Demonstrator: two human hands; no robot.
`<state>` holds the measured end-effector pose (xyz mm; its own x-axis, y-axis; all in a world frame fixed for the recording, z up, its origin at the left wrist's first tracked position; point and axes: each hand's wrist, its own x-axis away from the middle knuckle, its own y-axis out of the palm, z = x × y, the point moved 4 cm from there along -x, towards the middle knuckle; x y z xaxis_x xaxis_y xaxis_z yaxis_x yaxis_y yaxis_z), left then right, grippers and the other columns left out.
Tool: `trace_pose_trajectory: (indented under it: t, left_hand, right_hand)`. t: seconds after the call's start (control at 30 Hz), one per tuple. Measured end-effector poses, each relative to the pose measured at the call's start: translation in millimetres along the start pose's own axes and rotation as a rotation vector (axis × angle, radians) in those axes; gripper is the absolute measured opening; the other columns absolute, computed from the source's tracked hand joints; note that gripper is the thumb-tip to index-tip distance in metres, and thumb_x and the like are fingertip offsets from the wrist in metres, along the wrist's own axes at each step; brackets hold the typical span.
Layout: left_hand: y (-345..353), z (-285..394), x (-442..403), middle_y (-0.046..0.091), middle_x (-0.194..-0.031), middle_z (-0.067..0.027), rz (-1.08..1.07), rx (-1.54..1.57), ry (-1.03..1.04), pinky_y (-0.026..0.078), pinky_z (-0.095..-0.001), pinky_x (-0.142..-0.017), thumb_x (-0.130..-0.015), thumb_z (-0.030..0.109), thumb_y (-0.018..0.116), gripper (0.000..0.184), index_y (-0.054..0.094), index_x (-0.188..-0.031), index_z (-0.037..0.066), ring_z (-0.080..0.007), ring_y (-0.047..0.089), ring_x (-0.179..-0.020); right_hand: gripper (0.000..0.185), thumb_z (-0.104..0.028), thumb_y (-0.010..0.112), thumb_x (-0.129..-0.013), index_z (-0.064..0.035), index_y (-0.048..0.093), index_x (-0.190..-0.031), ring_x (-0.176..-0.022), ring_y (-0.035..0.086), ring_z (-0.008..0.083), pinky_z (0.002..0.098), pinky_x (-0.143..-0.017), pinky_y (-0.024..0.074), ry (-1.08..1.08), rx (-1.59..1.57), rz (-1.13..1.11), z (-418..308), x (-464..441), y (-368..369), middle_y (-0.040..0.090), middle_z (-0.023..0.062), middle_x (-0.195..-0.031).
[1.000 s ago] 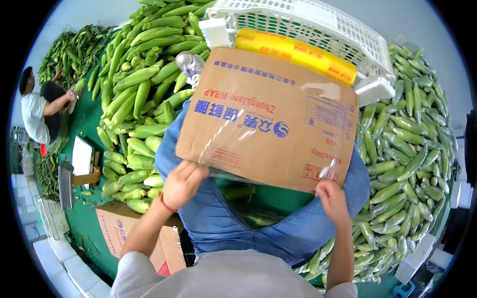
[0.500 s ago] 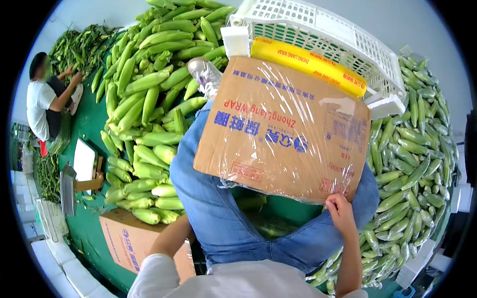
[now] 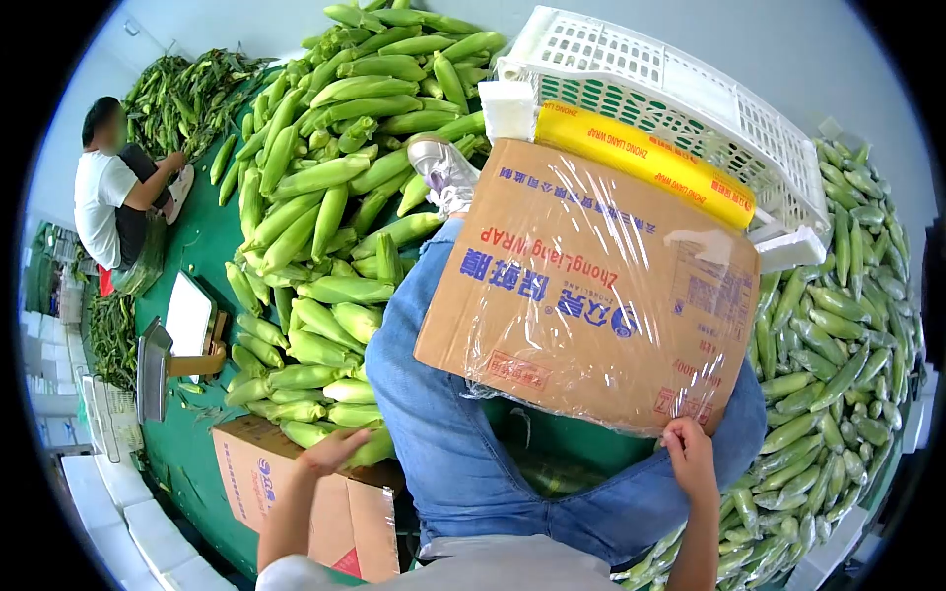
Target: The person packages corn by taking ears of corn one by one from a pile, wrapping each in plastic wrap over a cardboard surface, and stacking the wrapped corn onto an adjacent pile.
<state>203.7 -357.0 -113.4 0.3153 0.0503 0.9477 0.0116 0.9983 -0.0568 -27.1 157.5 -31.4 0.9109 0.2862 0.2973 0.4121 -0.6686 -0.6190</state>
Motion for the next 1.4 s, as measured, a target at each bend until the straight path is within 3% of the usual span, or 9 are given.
trace_pose_trajectory:
  t: [0.2, 0.33, 0.47, 0.67, 0.9, 1.07, 1.13, 1.33, 1.4]
  left_hand:
    - [-54, 3, 117, 0.063, -0.111, -0.0145, 0.417, 0.319, 0.587, 0.056, -0.0293, -0.061, -0.085, 0.024, 0.065, 0.065, 0.041, -0.139, -0.003, -0.0206, 0.067, -0.078]
    - [44, 141, 106, 0.059, -0.124, -0.0152, 0.336, -0.326, 1.086, 0.045, -0.0389, -0.099, -0.076, 0.024, 0.077, 0.065, 0.053, -0.133, 0.002, -0.028, 0.056, -0.117]
    - [190, 265, 74, 0.059, -0.121, -0.0103, 0.356, -0.993, 1.686, 0.048, -0.0399, -0.087, -0.072, 0.02, 0.078, 0.055, 0.062, -0.124, 0.015, -0.0315, 0.057, -0.104]
    - [228, 305, 32, 0.057, -0.123, -0.0114, 0.04, -1.082, 1.565, 0.049, -0.0421, -0.092, -0.078, 0.022, 0.072, 0.057, 0.055, -0.132, 0.014, -0.0341, 0.055, -0.111]
    - [207, 248, 36, 0.049, -0.138, -0.0198, 0.622, -0.803, 1.433, 0.05, -0.044, -0.092, -0.068, 0.032, 0.084, 0.081, 0.049, -0.135, 0.003, -0.0357, 0.055, -0.12]
    - [141, 284, 37, 0.069, -0.089, -0.0149, 0.564, -0.108, 1.101, 0.056, -0.0327, -0.073, -0.081, 0.004, 0.071, 0.013, 0.071, -0.094, 0.003, -0.0265, 0.069, -0.084]
    - [160, 352, 46, 0.067, -0.072, -0.0139, 0.745, -0.58, 1.662, 0.052, -0.0357, -0.061, -0.084, 0.008, 0.066, 0.014, 0.07, -0.096, 0.002, -0.0278, 0.067, -0.067]
    - [260, 353, 34, 0.065, -0.076, -0.0207, 0.243, -1.287, 0.948, 0.054, -0.0439, -0.072, -0.086, 0.023, 0.062, 0.033, 0.058, -0.11, 0.002, -0.0325, 0.067, -0.083]
    - [263, 293, 49, 0.061, -0.106, -0.0309, 0.282, -1.17, 1.367, 0.052, -0.0467, -0.085, -0.086, 0.035, 0.064, 0.055, 0.051, -0.125, -0.001, -0.0383, 0.061, -0.107]
  right_hand:
    - [0.007, -0.009, 0.058, -0.09, -0.0025, 0.059, -0.09, -0.072, 0.059, 0.025, 0.0347, -0.067, 0.0471, -0.02, 0.021, 0.012, 5, 0, 2, 0.06, 0.0112, -0.08]
    - [0.007, -0.008, 0.058, -0.092, -0.0013, 0.059, -0.09, -0.071, 0.062, 0.0228, 0.0332, -0.067, 0.0487, -0.094, 0.103, 0.087, 6, 2, 4, 0.062, 0.0116, -0.079]
    - [0.007, -0.012, 0.06, -0.089, -0.006, 0.059, -0.092, -0.079, 0.06, 0.0336, 0.0404, -0.071, 0.0484, -0.17, 0.382, 0.158, -22, 17, 1, 0.062, 0.0148, -0.083]
    - [0.015, -0.014, 0.06, -0.091, -0.0043, 0.057, -0.102, -0.089, 0.061, 0.0329, 0.04, -0.083, 0.0492, -0.08, -0.759, 0.178, -23, 13, -36, 0.064, 0.0133, -0.093]
    - [0.043, -0.043, 0.065, -0.085, -0.0075, 0.06, -0.109, -0.097, 0.056, 0.028, 0.041, -0.088, 0.0414, -0.463, 0.487, 0.417, -65, -88, 16, 0.061, 0.009, -0.108]
    - [0.037, -0.044, 0.064, -0.084, -0.0087, 0.065, -0.096, -0.09, 0.056, 0.0254, 0.04, -0.077, 0.0432, -0.576, 0.487, 0.465, -72, -103, 14, 0.06, 0.006, -0.096]
    - [0.033, -0.042, 0.065, -0.084, -0.0092, 0.066, -0.09, -0.086, 0.057, 0.0241, 0.039, -0.073, 0.0445, -0.631, 0.476, 0.478, -75, -107, 13, 0.06, 0.0046, -0.092]
    - [0.027, -0.034, 0.063, -0.087, -0.0096, 0.062, -0.075, -0.065, 0.06, 0.0237, 0.0359, -0.056, 0.0485, -0.559, 0.487, 0.343, -63, -116, 10, 0.058, 0.0047, -0.073]
    - [0.023, -0.029, 0.062, -0.089, -0.009, 0.062, -0.077, -0.06, 0.06, 0.0253, 0.0363, -0.054, 0.0489, -0.386, 0.559, 0.16, -71, -87, 16, 0.057, 0.0061, -0.069]
